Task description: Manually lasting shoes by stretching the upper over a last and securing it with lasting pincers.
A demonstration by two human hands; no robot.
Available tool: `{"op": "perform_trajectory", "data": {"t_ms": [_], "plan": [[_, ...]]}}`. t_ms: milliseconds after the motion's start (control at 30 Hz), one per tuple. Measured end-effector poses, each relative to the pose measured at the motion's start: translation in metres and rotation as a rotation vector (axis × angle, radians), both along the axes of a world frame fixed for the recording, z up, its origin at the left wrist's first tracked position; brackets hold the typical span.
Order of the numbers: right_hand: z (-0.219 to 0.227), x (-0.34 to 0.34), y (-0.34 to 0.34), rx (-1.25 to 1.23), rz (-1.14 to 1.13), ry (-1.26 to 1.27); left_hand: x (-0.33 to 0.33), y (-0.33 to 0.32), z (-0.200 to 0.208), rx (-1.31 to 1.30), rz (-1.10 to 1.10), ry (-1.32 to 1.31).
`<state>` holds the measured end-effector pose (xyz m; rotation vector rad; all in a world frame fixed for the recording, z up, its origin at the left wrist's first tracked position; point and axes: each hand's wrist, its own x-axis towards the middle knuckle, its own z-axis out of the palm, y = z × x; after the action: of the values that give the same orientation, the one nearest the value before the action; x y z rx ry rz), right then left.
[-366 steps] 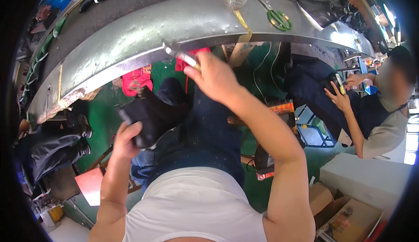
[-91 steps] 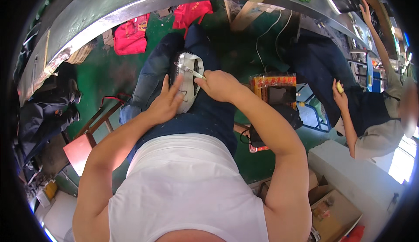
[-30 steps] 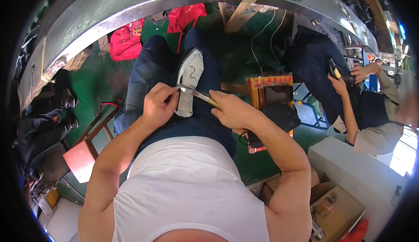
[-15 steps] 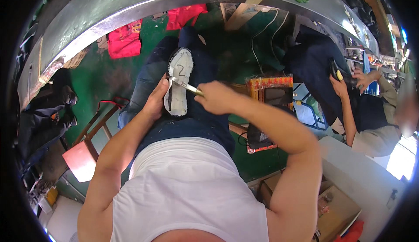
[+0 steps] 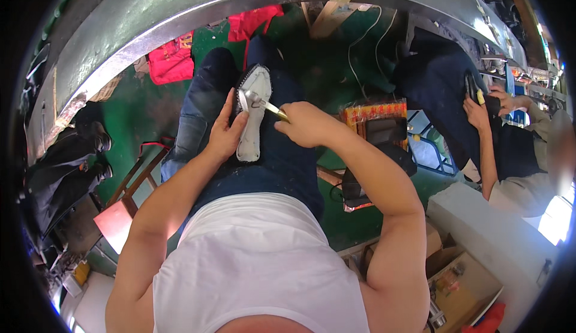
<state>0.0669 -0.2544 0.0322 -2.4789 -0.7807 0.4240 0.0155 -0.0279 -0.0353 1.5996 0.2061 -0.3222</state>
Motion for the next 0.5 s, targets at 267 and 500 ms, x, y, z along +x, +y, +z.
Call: {"op": "perform_trajectory", "data": {"t_ms": [267,500], "plan": [[0.003,0.0,0.014,0.275,-0.37,1.139,-0.003,0.005,0.019,0.195,-0.082,-0.069],[-0.041,-0.035,0.012,0.685,-0.49,1.262,0.005,0.012,0.022,0.538,-0.283,-0.258]]}}
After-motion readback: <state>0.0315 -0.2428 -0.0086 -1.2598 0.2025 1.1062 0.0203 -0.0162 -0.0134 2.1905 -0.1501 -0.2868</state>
